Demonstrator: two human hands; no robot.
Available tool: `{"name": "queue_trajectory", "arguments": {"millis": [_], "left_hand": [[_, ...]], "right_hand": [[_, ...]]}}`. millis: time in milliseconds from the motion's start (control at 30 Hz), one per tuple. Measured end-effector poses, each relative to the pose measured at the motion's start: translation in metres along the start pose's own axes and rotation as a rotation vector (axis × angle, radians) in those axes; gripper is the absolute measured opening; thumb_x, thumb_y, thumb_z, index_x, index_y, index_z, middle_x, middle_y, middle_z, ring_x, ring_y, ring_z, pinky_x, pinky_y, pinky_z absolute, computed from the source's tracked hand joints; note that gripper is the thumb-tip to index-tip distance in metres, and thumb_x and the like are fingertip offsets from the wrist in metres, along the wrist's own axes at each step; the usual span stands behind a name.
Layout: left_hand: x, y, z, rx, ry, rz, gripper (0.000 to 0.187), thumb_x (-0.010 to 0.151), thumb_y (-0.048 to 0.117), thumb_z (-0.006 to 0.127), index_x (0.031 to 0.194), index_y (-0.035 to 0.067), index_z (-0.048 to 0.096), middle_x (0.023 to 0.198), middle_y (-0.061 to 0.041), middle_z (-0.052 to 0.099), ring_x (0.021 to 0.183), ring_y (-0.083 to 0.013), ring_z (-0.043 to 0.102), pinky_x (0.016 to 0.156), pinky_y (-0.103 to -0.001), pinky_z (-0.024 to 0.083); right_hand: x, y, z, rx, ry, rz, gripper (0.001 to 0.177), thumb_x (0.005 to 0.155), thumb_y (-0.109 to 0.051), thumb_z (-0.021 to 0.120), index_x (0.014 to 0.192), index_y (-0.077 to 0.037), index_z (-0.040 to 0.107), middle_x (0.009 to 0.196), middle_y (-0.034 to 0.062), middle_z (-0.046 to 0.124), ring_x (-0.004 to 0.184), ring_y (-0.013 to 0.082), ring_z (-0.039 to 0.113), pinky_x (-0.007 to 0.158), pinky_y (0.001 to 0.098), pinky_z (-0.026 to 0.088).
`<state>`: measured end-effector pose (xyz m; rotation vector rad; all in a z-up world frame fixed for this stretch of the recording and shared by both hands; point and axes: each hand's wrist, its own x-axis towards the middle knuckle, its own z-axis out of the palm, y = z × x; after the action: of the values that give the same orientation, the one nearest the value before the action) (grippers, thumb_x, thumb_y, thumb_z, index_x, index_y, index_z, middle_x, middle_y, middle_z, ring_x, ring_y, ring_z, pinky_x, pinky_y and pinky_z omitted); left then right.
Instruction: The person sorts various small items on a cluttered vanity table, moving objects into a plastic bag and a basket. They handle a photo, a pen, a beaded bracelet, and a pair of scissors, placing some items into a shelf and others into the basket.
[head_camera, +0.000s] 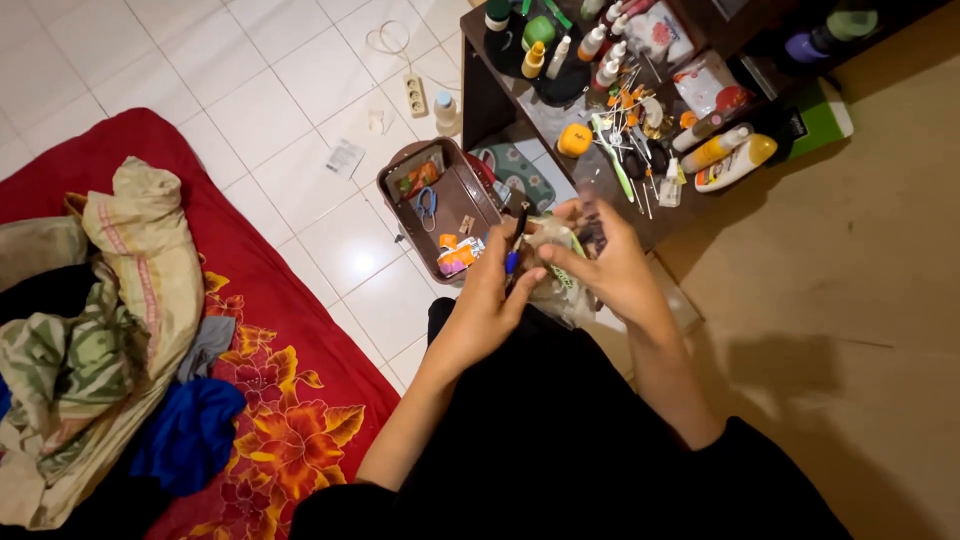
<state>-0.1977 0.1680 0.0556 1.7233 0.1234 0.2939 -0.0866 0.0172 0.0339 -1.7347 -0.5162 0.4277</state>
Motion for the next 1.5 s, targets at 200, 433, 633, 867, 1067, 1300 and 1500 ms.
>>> {"name": "queue_trajectory", "arguments": {"millis": [200,433,633,867,1067,1300,1500], "left_hand": [[0.002,-0.009,0.005,0.063,-0.034,-0.005,0.044,0.094,0.001,0.058,0.136,0.006,0.045,0.095,-0.021,0.061,0.091,-0.0450,0.066,0.085,-0.052,0.052],[0.000,-0.041,0.037,0.160,-0.106,0.001,0.030,0.096,0.006,0.058,0.122,0.005,0.043,0.094,-0.025,0.058,0.084,-0.0546,0.063,0.069,-0.057,0.054],[0.011,-0.050,0.047,0.342,-0.140,0.029,0.034,0.085,-0.003,0.065,0.114,-0.002,0.046,0.101,-0.028,0.053,0.087,-0.0588,0.061,0.069,-0.063,0.054],[0.022,-0.073,0.062,0.471,0.057,-0.001,0.028,0.080,-0.006,0.061,0.105,0.004,0.055,0.130,-0.016,0.045,0.095,-0.0508,0.067,0.077,-0.057,0.061],[0.042,-0.085,0.079,0.340,0.117,-0.033,0.032,0.081,-0.010,0.055,0.104,0.009,0.068,0.111,-0.011,0.061,0.108,-0.0419,0.066,0.091,-0.048,0.055],[0.072,-0.119,0.115,0.009,0.255,-0.222,0.028,0.087,-0.009,0.061,0.108,0.007,0.072,0.102,-0.013,0.074,0.105,-0.0328,0.070,0.095,-0.045,0.050],[0.107,-0.107,0.164,-0.562,0.402,-0.558,0.026,0.092,-0.002,0.060,0.116,-0.005,0.069,0.058,0.001,0.045,0.037,-0.0027,0.039,0.032,-0.017,0.032]], "right_hand": [[0.011,0.043,0.000,-0.013,-0.059,-0.029,0.036,0.075,-0.013,0.090,0.105,-0.005,0.071,0.094,0.0045,0.071,0.094,0.0147,0.061,0.088,0.0310,0.052],[0.005,0.070,0.003,-0.576,0.072,-0.014,0.031,0.072,-0.021,0.089,0.095,-0.011,0.071,0.076,0.0131,0.073,0.079,0.0399,0.072,0.074,0.0459,0.056],[0.010,0.082,-0.018,-0.746,0.107,0.147,0.024,0.070,-0.024,0.085,0.084,-0.014,0.068,0.064,0.0106,0.067,0.068,0.0379,0.070,0.063,0.0446,0.056],[0.021,0.057,-0.038,-0.229,0.023,0.221,0.023,0.066,-0.014,0.085,0.074,-0.012,0.064,0.060,-0.0013,0.061,0.055,0.0109,0.055,0.053,0.0237,0.045],[0.043,0.114,-0.099,-0.138,-0.010,0.168,0.012,0.096,-0.015,0.068,0.099,-0.004,0.067,0.069,0.0144,0.069,0.055,0.0204,0.061,0.057,0.0337,0.051],[0.076,0.138,-0.166,-0.452,0.043,0.143,0.023,0.108,-0.023,0.061,0.100,-0.008,0.077,0.110,0.0171,0.063,0.098,0.0391,0.063,0.090,0.0473,0.051],[0.102,0.154,-0.199,-0.306,0.046,0.228,0.017,0.104,-0.019,0.064,0.099,-0.012,0.078,0.085,0.0105,0.073,0.081,0.0255,0.069,0.076,0.0363,0.054]]}}
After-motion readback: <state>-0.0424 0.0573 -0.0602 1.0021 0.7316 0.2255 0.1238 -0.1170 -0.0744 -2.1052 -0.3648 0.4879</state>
